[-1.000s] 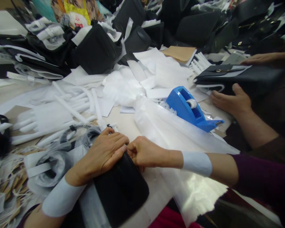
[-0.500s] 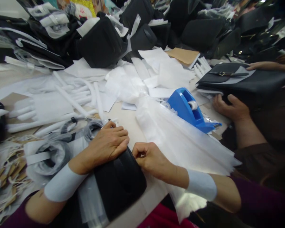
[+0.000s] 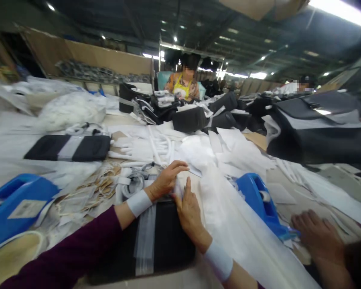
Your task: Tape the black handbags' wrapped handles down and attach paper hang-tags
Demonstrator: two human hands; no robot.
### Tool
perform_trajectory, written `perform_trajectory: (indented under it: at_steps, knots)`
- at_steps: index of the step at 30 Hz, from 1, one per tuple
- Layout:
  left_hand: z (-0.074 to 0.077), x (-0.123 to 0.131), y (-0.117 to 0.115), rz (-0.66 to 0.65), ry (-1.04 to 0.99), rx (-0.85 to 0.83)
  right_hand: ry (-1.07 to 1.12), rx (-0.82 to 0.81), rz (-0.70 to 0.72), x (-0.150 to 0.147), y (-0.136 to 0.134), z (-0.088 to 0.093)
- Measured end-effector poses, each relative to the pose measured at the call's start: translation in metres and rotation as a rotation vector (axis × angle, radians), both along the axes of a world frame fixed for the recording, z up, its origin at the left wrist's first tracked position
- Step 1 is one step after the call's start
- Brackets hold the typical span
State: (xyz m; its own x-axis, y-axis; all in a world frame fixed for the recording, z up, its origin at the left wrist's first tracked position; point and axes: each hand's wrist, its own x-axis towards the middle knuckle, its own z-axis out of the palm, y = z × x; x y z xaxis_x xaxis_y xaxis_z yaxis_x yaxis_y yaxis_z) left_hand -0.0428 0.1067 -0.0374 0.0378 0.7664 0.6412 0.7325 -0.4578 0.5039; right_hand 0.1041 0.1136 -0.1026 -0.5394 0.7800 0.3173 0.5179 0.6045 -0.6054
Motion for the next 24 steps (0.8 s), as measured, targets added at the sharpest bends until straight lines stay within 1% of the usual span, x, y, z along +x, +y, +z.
perform_trajectory:
  at_steps: [1,2,3,4,5,6,7,8,10,12,14,16,18,20,22,24]
  knots:
    - [0.008,-0.006,-0.007,0.102,-0.006,0.058,-0.056,0.022,0.022,0.001,0.002,-0.001]
    - [0.015,-0.013,-0.018,0.235,-0.003,0.098,-0.109,0.028,0.040,0.002,0.003,0.000]
    - [0.020,-0.021,-0.034,0.399,-0.001,0.120,-0.153,0.019,0.052,0.003,0.004,0.003]
    - [0.022,-0.028,-0.054,0.583,-0.006,0.116,-0.186,-0.003,0.057,0.003,0.005,0.006]
    - [0.019,-0.033,-0.078,0.767,-0.021,0.081,-0.211,-0.033,0.061,0.003,0.006,0.008]
    - [0.014,-0.038,-0.104,0.903,-0.044,0.005,-0.229,-0.065,0.065,0.003,0.006,0.010]
    - [0.005,-0.040,-0.129,0.992,-0.090,-0.096,-0.240,-0.094,0.072,0.003,0.007,0.012]
    - [-0.005,-0.040,-0.153,1.021,-0.159,-0.214,-0.246,-0.118,0.081,0.003,0.007,0.013]
    - [-0.026,-0.035,-0.189,1.007,-0.235,-0.344,-0.239,-0.145,0.103,0.002,0.009,0.013]
    - [-0.041,-0.025,-0.206,0.976,-0.283,-0.396,-0.204,-0.166,0.134,0.002,0.011,0.014]
    - [-0.047,-0.014,-0.209,0.971,-0.317,-0.404,-0.155,-0.196,0.179,0.004,0.014,0.014]
    - [-0.046,-0.003,-0.206,0.966,-0.346,-0.400,-0.114,-0.216,0.226,0.012,0.018,0.013]
    - [-0.043,0.011,-0.204,0.944,-0.372,-0.400,-0.095,-0.213,0.261,0.026,0.023,0.010]
    - [-0.043,0.027,-0.205,0.907,-0.404,-0.401,-0.111,-0.185,0.255,0.045,0.028,0.004]
    - [-0.046,0.044,-0.210,0.858,-0.458,-0.404,-0.151,-0.079,0.233,0.065,0.033,0.000]
    - [-0.049,0.057,-0.217,0.812,-0.548,-0.411,-0.185,0.077,0.224,0.078,0.035,0.004]
